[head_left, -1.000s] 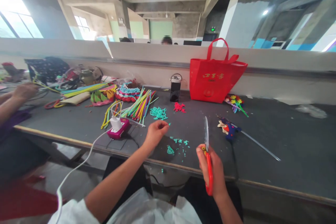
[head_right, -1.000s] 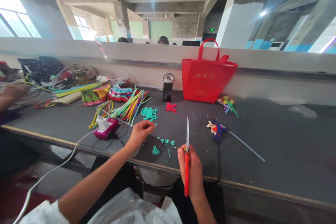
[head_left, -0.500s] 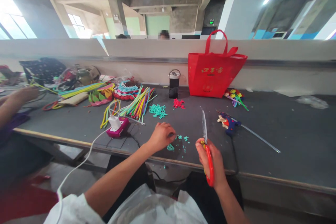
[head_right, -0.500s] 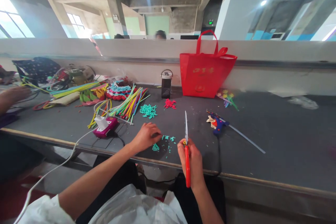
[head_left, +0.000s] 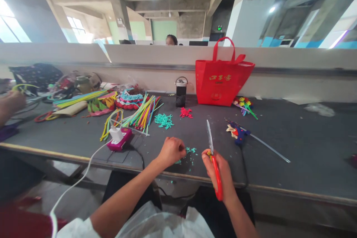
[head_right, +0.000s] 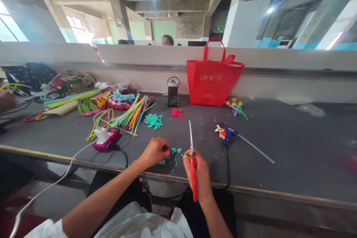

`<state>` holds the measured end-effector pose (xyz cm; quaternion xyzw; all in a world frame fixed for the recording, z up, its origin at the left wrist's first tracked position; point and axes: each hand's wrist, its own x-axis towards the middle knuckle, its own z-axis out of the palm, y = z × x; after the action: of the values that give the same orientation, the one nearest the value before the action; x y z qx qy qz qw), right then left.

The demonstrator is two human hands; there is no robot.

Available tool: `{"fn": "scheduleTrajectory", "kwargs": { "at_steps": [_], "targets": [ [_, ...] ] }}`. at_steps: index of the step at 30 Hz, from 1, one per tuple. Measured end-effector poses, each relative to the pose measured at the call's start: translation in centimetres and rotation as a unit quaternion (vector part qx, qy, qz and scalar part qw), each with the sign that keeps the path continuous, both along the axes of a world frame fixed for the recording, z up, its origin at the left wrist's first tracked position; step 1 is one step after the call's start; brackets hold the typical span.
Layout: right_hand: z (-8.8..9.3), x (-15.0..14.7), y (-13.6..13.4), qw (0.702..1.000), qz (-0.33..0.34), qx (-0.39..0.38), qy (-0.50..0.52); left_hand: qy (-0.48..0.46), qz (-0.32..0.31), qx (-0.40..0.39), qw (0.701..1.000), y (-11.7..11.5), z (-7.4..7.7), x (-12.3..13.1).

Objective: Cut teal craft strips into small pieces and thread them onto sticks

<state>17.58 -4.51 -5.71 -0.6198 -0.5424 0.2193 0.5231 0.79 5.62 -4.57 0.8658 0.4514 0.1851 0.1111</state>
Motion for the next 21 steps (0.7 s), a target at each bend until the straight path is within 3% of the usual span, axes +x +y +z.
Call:
{"fn": "scheduleTrajectory", "kwargs": {
  "at_steps": [7,12,21],
  "targets": [
    [-0.1,-1.3,1.8,0.997,0.082,-0.006,-0.007,-0.158,-0.048,0.035,0.986,-2.5,1.8,-0.6],
    [0.2,-1.8,2.6,0.994,0.086,0.003,-0.061,-0.159,-0.072,0.044,0.984,-3.1,2.4,-0.5],
    [0.7,-1.8,2.6,0.995,0.090,-0.028,-0.031,-0.140,-0.091,0.088,0.982,-2.9,1.5,-0.1]
  ]
}}
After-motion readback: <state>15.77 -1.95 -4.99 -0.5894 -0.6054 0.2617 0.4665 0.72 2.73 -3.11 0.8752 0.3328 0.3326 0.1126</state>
